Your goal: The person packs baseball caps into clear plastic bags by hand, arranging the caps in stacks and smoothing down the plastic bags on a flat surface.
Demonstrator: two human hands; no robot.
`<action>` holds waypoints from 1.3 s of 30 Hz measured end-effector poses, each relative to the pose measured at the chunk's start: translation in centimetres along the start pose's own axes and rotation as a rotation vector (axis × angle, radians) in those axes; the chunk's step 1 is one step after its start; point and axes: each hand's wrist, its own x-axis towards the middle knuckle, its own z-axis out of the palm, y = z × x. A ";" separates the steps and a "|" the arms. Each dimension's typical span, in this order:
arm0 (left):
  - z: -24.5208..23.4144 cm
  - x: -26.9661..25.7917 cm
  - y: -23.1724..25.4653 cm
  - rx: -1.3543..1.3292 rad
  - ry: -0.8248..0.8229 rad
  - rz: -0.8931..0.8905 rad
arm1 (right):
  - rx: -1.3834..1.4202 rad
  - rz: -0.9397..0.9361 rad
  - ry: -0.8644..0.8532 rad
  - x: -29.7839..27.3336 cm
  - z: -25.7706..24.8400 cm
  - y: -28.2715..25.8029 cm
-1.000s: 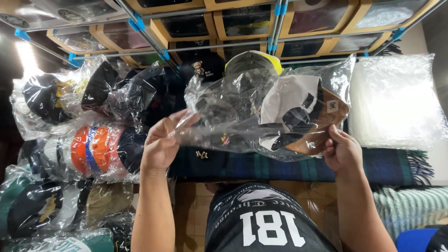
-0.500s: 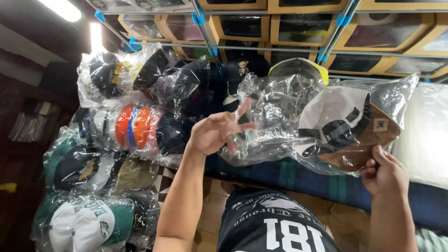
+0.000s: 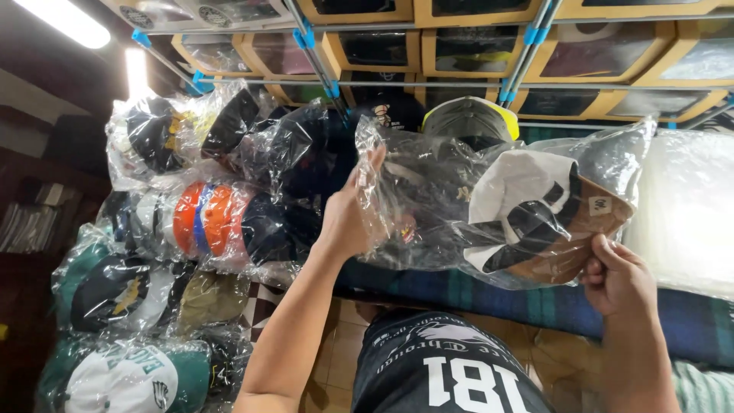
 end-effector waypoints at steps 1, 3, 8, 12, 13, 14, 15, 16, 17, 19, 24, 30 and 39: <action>1.1 0.4 -1.2 -0.084 0.333 0.282 | -0.030 0.014 0.008 -0.1 -0.1 -0.1; 1.5 0.9 -1.3 -0.180 0.647 0.577 | -0.054 0.028 0.032 -0.1 -0.2 0.0; 0.3 0.9 1.8 -0.677 0.285 0.696 | -0.038 0.009 -0.083 -1.5 0.2 -1.0; 1.6 2.0 -0.5 -0.430 0.112 0.929 | -0.006 0.019 -0.157 -1.4 1.3 -1.3; 1.9 1.9 -0.4 -0.337 0.199 0.906 | -0.009 0.015 -0.138 -1.4 1.5 -1.3; 2.1 1.7 -0.4 -0.244 0.284 0.882 | -0.012 0.012 -0.119 -1.4 1.7 -1.2; 1.9 1.5 1.1 -0.247 0.279 0.887 | -0.010 0.009 -0.112 -1.4 1.8 -1.3; 1.7 1.3 2.7 -0.831 0.304 0.524 | -0.020 0.023 -0.082 -1.3 1.9 -1.4; 1.4 0.9 4.2 -1.373 0.306 0.093 | -0.030 0.042 -0.052 -1.4 2.0 -1.4; 6.2 5.5 -7.0 -1.174 0.180 0.689 | 0.046 0.065 -0.082 -1.4 1.5 -1.5; 3.1 3.5 2.1 -0.869 -0.675 0.778 | 0.038 0.127 -0.225 -2.1 2.5 -2.6; 8.7 6.7 1.4 -0.527 -0.141 0.254 | -0.030 -0.078 -0.212 -2.5 5.4 -2.4; 5.3 3.6 2.6 -0.182 0.109 0.303 | -0.128 0.047 -0.021 2.3 0.6 -0.4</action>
